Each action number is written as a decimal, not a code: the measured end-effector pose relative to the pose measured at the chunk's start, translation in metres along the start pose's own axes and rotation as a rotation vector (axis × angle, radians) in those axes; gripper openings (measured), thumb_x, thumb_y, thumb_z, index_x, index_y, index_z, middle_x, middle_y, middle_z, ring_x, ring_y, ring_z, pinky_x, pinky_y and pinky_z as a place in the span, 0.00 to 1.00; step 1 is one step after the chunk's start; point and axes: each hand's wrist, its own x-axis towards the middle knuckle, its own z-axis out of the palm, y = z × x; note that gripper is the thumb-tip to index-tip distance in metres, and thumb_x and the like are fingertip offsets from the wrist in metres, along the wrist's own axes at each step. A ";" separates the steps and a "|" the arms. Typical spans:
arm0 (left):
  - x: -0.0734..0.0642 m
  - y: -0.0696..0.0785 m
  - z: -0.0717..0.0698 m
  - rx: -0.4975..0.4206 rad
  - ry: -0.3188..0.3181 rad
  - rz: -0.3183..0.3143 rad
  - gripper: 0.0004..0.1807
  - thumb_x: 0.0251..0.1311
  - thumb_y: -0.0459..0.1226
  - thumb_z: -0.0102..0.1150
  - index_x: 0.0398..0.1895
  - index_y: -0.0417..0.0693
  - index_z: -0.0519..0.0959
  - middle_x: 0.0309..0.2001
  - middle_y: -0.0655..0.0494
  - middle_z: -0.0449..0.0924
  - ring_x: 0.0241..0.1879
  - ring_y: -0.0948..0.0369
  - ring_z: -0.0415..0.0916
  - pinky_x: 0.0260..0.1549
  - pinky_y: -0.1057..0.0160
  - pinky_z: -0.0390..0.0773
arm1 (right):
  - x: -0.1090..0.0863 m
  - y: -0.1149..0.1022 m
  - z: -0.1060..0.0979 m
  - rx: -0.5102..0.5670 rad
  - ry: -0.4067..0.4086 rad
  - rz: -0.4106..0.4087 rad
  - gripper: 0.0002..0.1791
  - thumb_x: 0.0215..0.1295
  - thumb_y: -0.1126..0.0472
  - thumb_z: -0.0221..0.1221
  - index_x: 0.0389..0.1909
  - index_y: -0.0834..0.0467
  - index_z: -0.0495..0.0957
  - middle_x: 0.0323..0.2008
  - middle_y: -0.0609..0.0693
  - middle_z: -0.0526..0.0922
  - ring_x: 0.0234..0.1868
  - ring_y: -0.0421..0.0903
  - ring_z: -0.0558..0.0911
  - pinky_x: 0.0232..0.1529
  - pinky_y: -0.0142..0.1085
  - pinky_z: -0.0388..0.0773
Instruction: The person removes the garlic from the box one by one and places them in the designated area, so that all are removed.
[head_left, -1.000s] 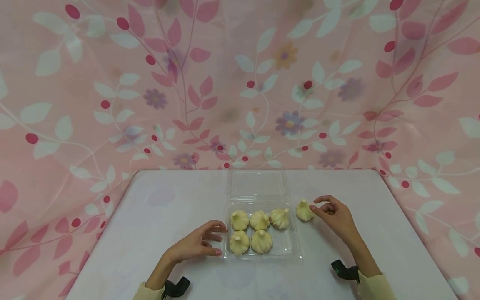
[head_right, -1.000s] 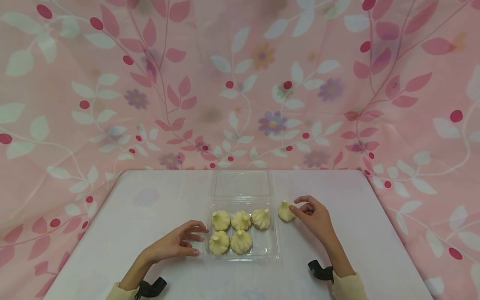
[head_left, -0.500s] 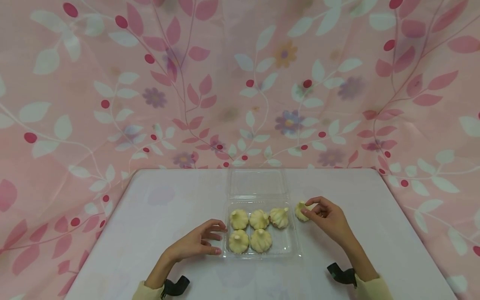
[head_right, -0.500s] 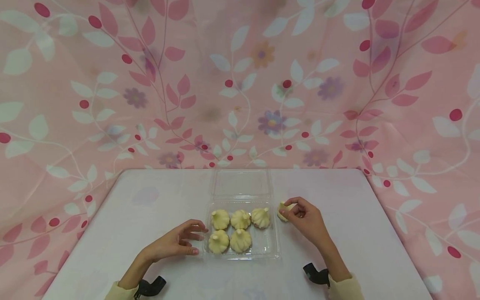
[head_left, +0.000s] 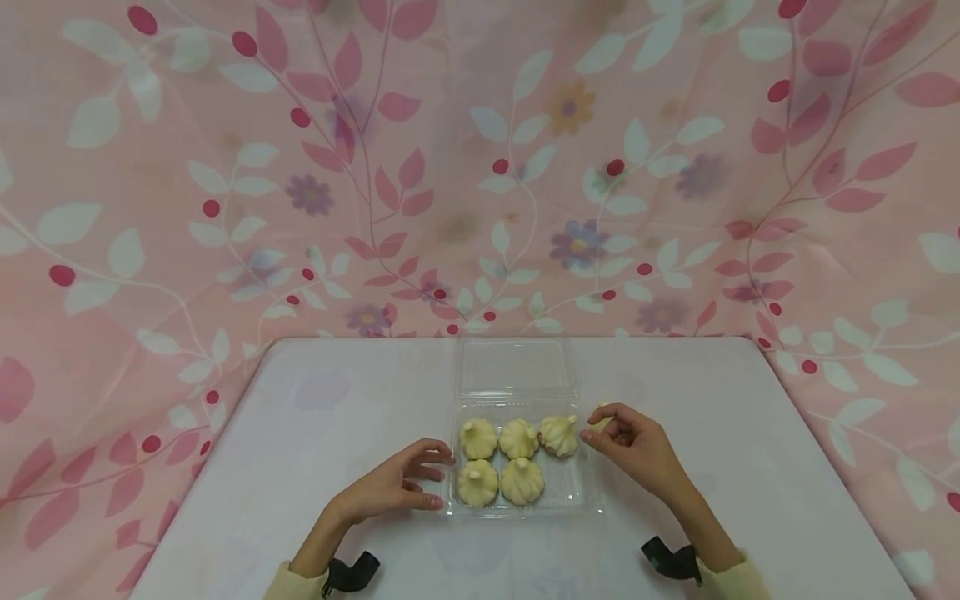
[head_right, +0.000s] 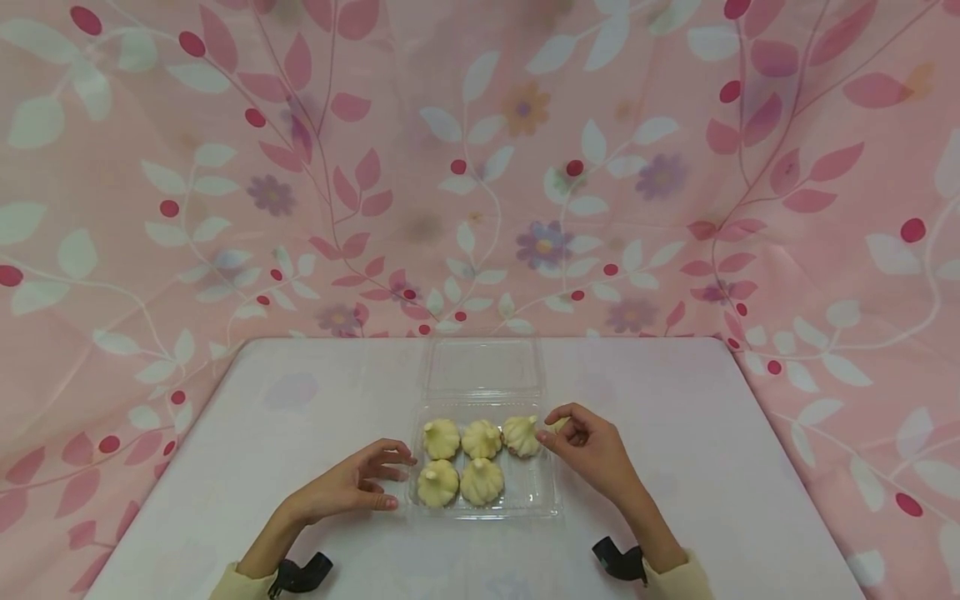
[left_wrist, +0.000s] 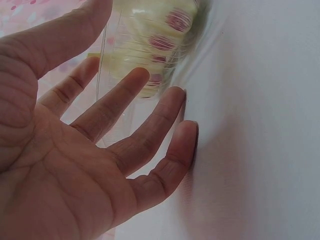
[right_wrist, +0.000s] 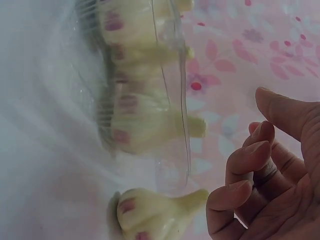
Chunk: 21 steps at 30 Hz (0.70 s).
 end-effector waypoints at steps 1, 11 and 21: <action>0.000 0.000 0.000 -0.001 -0.001 0.000 0.35 0.58 0.37 0.70 0.67 0.51 0.65 0.64 0.52 0.70 0.60 0.49 0.71 0.49 0.49 0.73 | 0.000 -0.001 0.002 0.005 -0.006 -0.002 0.13 0.60 0.58 0.69 0.42 0.58 0.79 0.21 0.47 0.77 0.21 0.41 0.74 0.20 0.34 0.70; 0.001 -0.002 0.000 -0.001 0.000 0.002 0.35 0.57 0.36 0.71 0.67 0.50 0.65 0.64 0.50 0.70 0.60 0.48 0.71 0.49 0.50 0.73 | -0.001 -0.003 0.019 0.016 -0.055 -0.063 0.12 0.60 0.58 0.69 0.42 0.56 0.79 0.21 0.46 0.78 0.20 0.39 0.74 0.22 0.34 0.72; 0.001 -0.002 0.001 0.009 0.001 0.005 0.35 0.58 0.36 0.70 0.67 0.50 0.65 0.64 0.50 0.70 0.60 0.47 0.71 0.49 0.50 0.74 | -0.001 -0.008 0.035 0.064 -0.088 -0.129 0.13 0.60 0.61 0.69 0.42 0.60 0.79 0.20 0.44 0.77 0.20 0.38 0.73 0.20 0.33 0.71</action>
